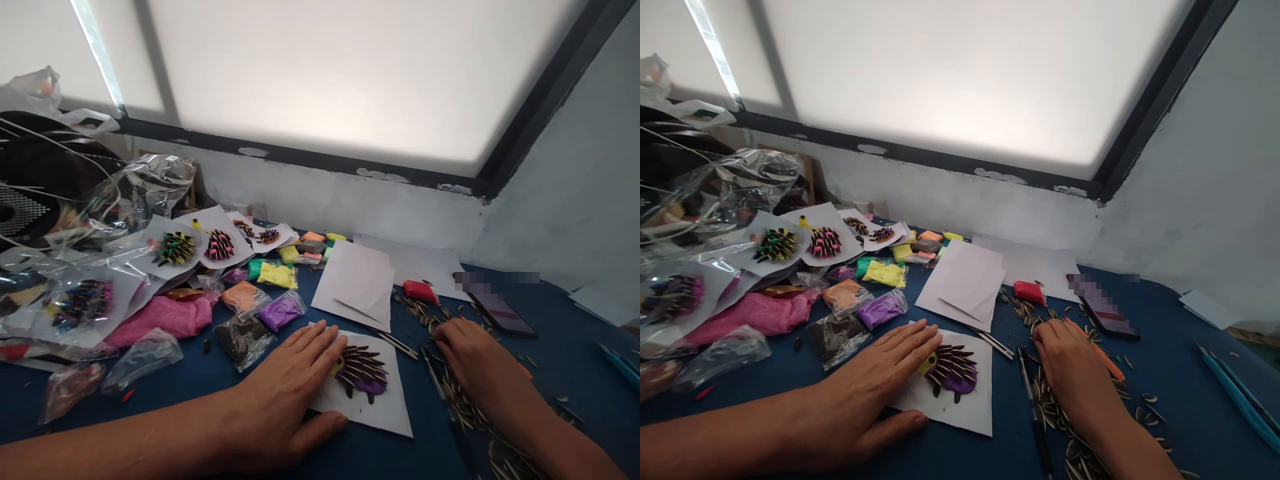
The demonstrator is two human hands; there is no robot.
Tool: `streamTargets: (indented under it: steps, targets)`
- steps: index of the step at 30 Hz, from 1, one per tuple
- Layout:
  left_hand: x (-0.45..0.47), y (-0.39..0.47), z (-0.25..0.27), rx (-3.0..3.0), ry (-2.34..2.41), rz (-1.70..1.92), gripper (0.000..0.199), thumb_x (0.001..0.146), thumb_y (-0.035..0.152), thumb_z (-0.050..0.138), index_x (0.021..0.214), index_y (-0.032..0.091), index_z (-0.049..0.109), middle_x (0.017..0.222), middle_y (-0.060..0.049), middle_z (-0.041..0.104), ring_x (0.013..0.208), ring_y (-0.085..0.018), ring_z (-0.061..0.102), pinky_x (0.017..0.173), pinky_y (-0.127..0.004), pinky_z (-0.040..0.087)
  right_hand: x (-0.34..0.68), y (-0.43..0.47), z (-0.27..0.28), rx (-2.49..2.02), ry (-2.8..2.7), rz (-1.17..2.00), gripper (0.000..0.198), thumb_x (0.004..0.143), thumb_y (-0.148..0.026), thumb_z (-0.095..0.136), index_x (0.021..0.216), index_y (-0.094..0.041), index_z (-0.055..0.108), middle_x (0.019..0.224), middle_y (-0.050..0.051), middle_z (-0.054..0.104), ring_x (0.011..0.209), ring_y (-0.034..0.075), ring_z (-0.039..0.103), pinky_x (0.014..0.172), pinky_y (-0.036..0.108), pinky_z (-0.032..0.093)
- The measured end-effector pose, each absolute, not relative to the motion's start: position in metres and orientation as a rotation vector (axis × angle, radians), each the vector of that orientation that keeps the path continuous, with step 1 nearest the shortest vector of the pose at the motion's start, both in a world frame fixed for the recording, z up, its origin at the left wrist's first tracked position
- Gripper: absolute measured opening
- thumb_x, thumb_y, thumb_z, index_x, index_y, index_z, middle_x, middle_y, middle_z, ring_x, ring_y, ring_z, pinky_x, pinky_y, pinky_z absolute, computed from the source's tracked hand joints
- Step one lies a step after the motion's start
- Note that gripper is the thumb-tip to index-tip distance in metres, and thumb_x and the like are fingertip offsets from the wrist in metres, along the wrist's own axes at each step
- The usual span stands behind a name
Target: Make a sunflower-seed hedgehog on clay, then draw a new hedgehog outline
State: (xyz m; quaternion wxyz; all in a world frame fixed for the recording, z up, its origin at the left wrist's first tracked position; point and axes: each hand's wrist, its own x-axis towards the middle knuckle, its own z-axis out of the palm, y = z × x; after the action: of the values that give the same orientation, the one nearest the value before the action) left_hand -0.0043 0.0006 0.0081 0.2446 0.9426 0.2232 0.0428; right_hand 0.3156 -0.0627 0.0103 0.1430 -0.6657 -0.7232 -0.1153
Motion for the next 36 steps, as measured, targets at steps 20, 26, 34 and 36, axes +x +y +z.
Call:
streamTargets:
  steps: [20, 26, 34, 36]
  targets:
    - [-0.003, 0.000, 0.010, 2.599, 0.610, 0.117, 0.081, 0.094, 0.051, 0.052, 0.155, 0.007, 0.022, 0.160, -0.018, 0.014, 0.148, -0.033, 0.010, 0.119, -0.050, 0.015, 0.225, -0.101, 0.019, -1.524, -2.168, 0.004, 0.014, 0.095, -0.023, 0.052, 0.088, -0.027, 0.063, 0.080, 0.000, 0.068, 0.072, 0.014, 0.070, 0.063, 0.020, 0.056]
    - [-0.003, 0.001, 0.008, 2.600, 0.594, 0.190, 0.080, 0.092, 0.047, 0.056, 0.154, 0.006, 0.026, 0.159, -0.020, 0.018, 0.147, -0.034, 0.012, 0.119, -0.051, 0.016, 0.224, -0.098, 0.004, -1.480, -2.168, -0.101, 0.017, 0.095, -0.019, 0.049, 0.094, -0.027, 0.065, 0.081, 0.001, 0.070, 0.072, 0.014, 0.071, 0.063, 0.021, 0.056]
    - [-0.002, 0.001, 0.008, 2.629, 0.612, 0.163, 0.081, 0.092, 0.048, 0.057, 0.154, 0.006, 0.025, 0.159, -0.019, 0.018, 0.148, -0.033, 0.012, 0.119, -0.051, 0.017, 0.218, -0.094, 0.006, -1.487, -2.198, -0.314, 0.020, 0.097, -0.020, 0.047, 0.087, -0.025, 0.064, 0.077, 0.002, 0.070, 0.068, 0.015, 0.070, 0.061, 0.024, 0.054]
    - [-0.003, 0.000, 0.008, 2.632, 0.608, 0.169, 0.082, 0.092, 0.048, 0.057, 0.154, 0.006, 0.026, 0.159, -0.020, 0.019, 0.148, -0.034, 0.012, 0.118, -0.051, 0.017, 0.217, -0.093, 0.005, -1.481, -2.221, -0.342, 0.021, 0.097, -0.020, 0.046, 0.088, -0.024, 0.065, 0.077, 0.003, 0.070, 0.069, 0.016, 0.070, 0.063, 0.024, 0.054]
